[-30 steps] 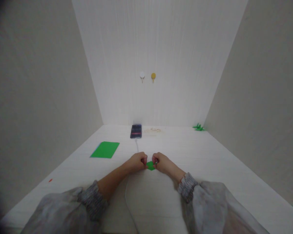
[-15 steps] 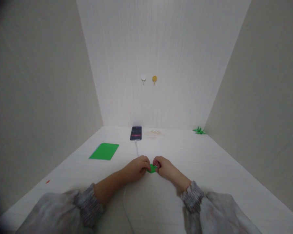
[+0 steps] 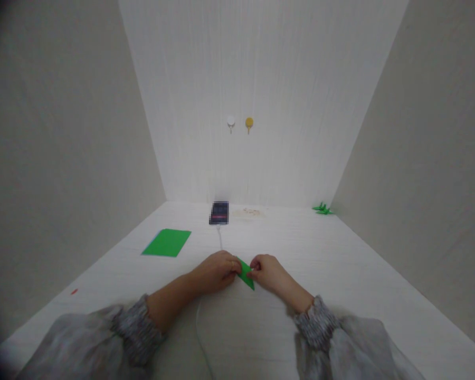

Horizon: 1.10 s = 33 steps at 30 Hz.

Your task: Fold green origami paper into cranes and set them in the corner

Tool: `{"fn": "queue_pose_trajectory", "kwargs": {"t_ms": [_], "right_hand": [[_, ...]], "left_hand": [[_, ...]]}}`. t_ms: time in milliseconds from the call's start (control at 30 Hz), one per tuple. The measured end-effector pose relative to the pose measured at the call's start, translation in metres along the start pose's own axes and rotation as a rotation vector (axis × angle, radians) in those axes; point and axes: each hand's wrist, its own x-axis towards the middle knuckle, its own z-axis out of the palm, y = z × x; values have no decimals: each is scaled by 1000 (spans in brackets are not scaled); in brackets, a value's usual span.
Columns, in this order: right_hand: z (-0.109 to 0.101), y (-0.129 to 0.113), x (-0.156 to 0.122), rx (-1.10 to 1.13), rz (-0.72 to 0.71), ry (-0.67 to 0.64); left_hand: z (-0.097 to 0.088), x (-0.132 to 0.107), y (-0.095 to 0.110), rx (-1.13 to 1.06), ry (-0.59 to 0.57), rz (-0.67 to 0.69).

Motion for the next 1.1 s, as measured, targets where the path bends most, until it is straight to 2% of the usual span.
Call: {"fn": "queue_pose_trajectory", "kwargs": {"t_ms": [167, 333, 500, 700, 833, 933, 1000, 1100], "right_hand": [[-3, -3, -2, -40, 37, 2], [2, 3, -1, -44, -9, -16], [3, 6, -1, -33, -3, 31], [1, 5, -2, -10, -79, -27], [3, 8, -2, 115, -39, -153], [1, 6, -3, 126, -83, -198], [-4, 4, -3, 55, -162, -142], [-10, 3, -2, -67, -238, 43]], "left_hand": [[1, -1, -2, 26, 41, 51], [2, 0, -2, 15, 9, 60], [1, 0, -2, 37, 12, 57], [4, 0, -4, 75, 22, 141], [12, 0, -6, 80, 61, 173], [18, 1, -5, 101, 95, 169], [20, 1, -4, 129, 117, 143], [20, 1, -3, 144, 121, 128]]}}
